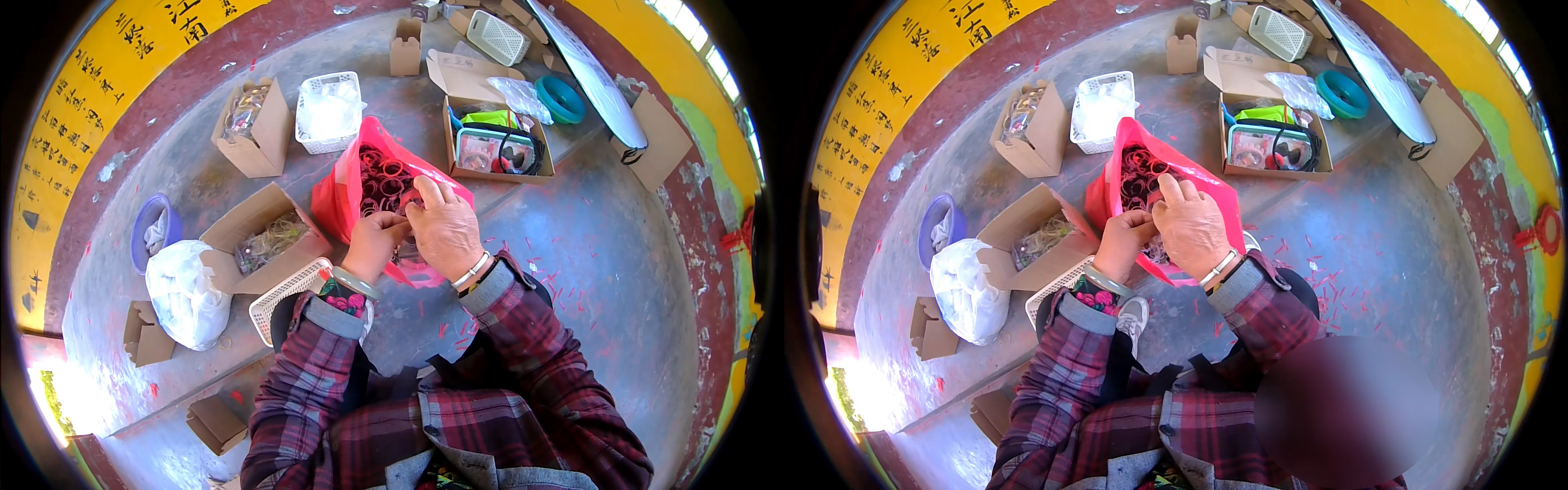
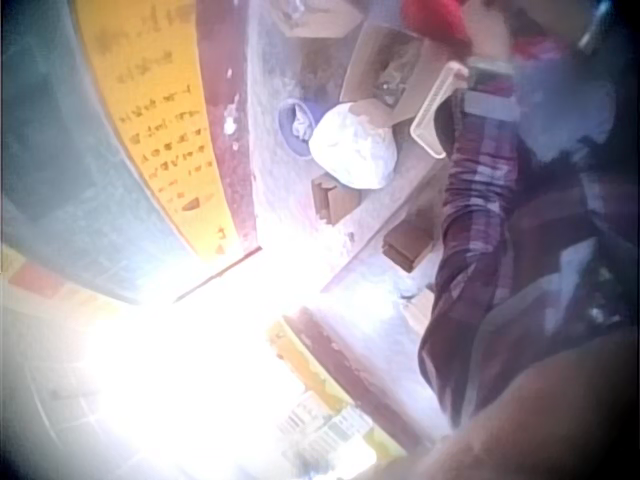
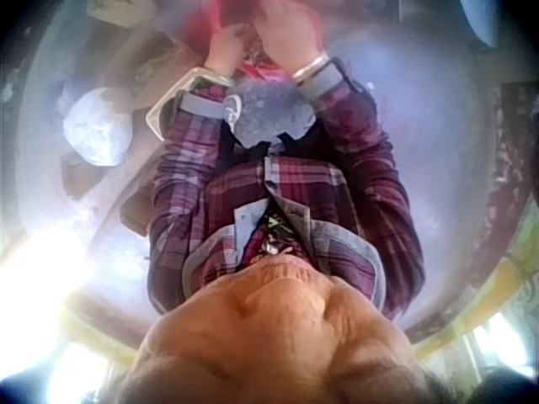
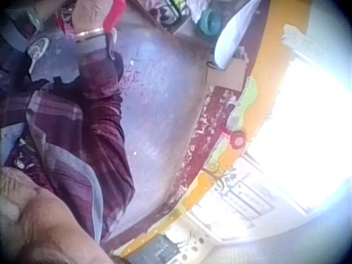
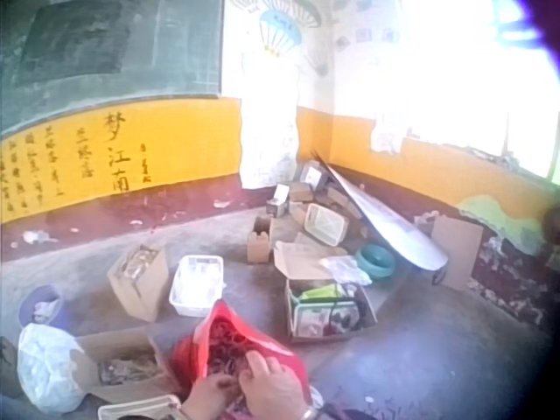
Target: The person sits on the floor and sorts through a pile of hair ties in a pink plastic bag. They pick up individual hair ties, separate them from tangled clumps, and place them into a white plastic basket. The person handles the items one by one, occasionally picking up small pieces from the floor.
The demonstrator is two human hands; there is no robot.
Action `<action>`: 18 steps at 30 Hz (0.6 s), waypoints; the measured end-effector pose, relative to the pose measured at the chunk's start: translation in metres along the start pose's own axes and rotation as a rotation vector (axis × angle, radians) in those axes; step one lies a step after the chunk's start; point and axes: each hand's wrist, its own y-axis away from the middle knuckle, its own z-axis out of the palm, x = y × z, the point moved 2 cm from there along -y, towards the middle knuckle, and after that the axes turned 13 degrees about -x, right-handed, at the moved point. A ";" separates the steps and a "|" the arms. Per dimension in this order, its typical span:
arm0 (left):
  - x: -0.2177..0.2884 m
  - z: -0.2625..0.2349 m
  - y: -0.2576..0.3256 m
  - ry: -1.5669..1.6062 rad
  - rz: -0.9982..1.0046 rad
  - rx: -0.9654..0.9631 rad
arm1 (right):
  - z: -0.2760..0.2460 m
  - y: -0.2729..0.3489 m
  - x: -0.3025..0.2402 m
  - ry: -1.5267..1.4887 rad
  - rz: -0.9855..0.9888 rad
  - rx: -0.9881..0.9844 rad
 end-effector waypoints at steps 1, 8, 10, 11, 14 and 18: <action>-0.001 0.000 0.000 0.164 -0.016 -0.045 | 0.001 -0.001 0.001 -0.010 0.004 -0.020; 0.001 -0.002 0.001 0.288 -0.069 -0.081 | 0.017 0.001 0.010 -0.206 -0.021 -0.003; 0.001 -0.005 -0.001 0.044 -0.011 -0.045 | 0.020 0.002 0.014 -0.318 0.018 -0.014; 0.001 -0.006 -0.002 -0.078 0.019 -0.027 | 0.020 0.003 0.017 -0.374 0.037 -0.019; -0.004 -0.011 -0.003 -0.389 0.083 0.044 | 0.017 0.000 0.020 -0.505 0.053 -0.087; -0.002 -0.008 -0.002 -0.482 0.200 0.040 | 0.017 0.001 0.024 -0.614 0.021 -0.083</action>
